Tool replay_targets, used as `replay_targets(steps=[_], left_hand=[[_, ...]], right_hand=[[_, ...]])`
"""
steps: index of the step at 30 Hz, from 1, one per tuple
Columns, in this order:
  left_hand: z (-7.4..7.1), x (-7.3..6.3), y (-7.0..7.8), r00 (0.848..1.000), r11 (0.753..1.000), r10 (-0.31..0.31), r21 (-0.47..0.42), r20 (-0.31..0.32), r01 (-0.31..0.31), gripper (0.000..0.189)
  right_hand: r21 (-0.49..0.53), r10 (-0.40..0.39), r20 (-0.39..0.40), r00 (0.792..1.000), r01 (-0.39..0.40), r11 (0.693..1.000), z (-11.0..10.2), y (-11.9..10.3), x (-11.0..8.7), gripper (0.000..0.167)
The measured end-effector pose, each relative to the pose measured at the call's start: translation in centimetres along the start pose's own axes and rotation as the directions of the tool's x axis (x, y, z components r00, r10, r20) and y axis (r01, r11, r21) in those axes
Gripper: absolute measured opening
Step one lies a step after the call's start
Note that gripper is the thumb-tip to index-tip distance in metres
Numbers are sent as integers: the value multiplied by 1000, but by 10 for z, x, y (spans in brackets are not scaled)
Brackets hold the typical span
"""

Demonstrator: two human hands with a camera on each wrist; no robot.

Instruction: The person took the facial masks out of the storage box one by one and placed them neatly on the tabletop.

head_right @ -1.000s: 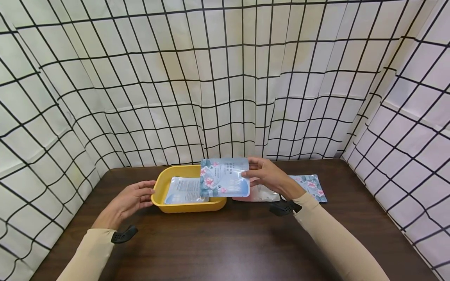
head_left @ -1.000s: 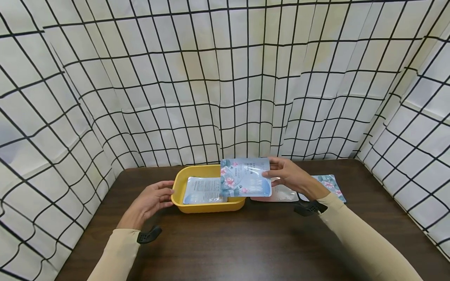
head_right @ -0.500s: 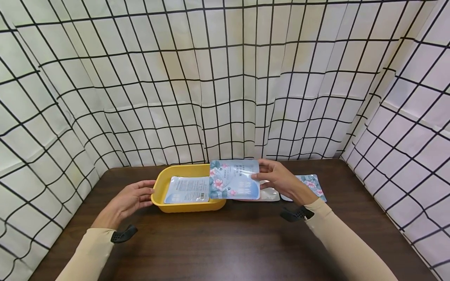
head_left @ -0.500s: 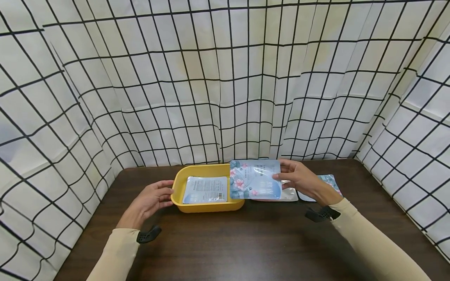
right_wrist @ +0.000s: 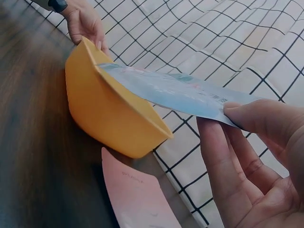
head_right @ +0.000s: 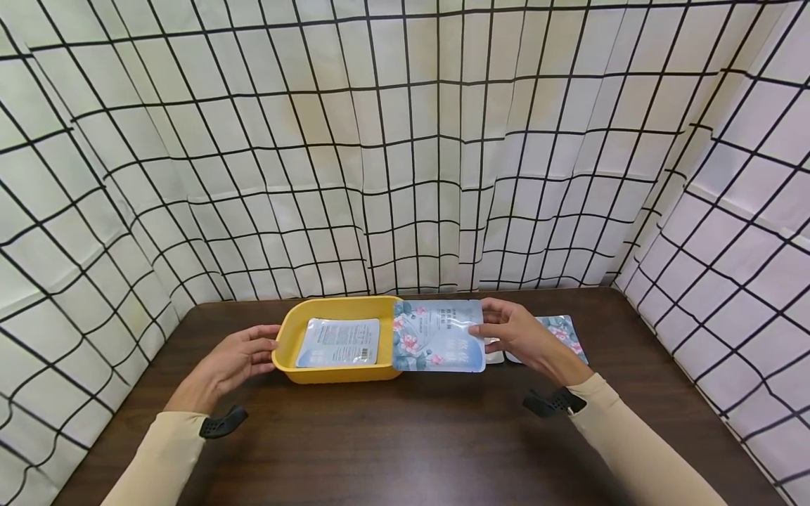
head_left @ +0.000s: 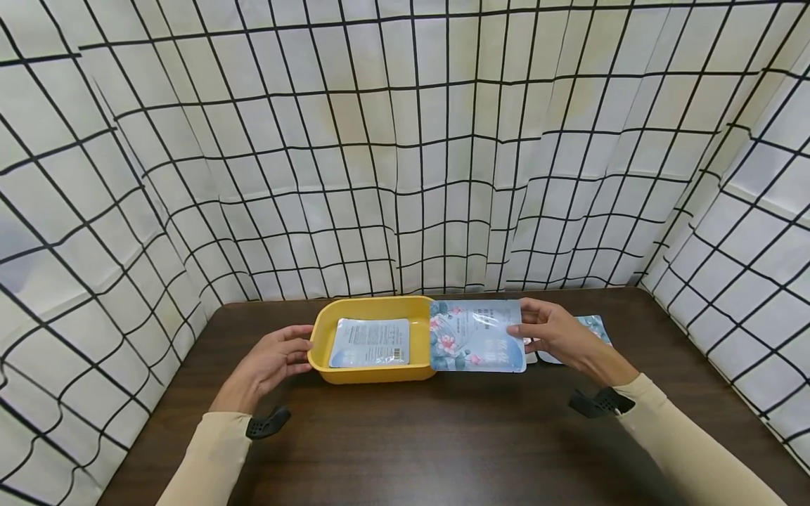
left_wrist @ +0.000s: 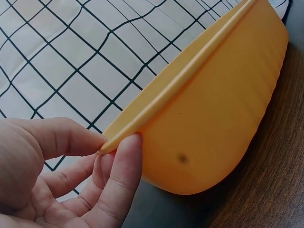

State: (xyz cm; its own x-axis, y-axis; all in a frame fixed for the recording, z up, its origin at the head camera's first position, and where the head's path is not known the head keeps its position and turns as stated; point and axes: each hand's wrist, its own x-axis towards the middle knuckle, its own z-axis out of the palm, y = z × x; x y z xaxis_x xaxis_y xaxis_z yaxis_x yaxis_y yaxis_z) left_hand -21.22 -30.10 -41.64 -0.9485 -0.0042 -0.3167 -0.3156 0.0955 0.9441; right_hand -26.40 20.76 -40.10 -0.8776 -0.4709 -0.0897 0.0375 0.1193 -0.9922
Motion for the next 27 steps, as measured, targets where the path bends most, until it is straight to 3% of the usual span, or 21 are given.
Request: replay_targets(steps=[6, 14, 21, 27], left_hand=[[0, -1, -1, 1000, 1000, -3, -6, -1, 3, 57], [1, -1, -1, 1000, 1000, -3, -8, -4, 3, 57], [1, -2, -1, 1000, 1000, 1, -7, -2, -1, 57], [0, -1, 0, 1000, 1000, 2, -8, 1, -2, 57]], right_hand=[[6, 40, -24, 999, -40, 999, -5, 6, -12, 61], [-4, 39, -33, 999, -39, 999, -15, 19, -26, 55], [-34, 81, -72, 994, -83, 996, -19, 29, -36, 65], [-5, 68, -8, 998, -68, 998, -20, 38, -41, 60]])
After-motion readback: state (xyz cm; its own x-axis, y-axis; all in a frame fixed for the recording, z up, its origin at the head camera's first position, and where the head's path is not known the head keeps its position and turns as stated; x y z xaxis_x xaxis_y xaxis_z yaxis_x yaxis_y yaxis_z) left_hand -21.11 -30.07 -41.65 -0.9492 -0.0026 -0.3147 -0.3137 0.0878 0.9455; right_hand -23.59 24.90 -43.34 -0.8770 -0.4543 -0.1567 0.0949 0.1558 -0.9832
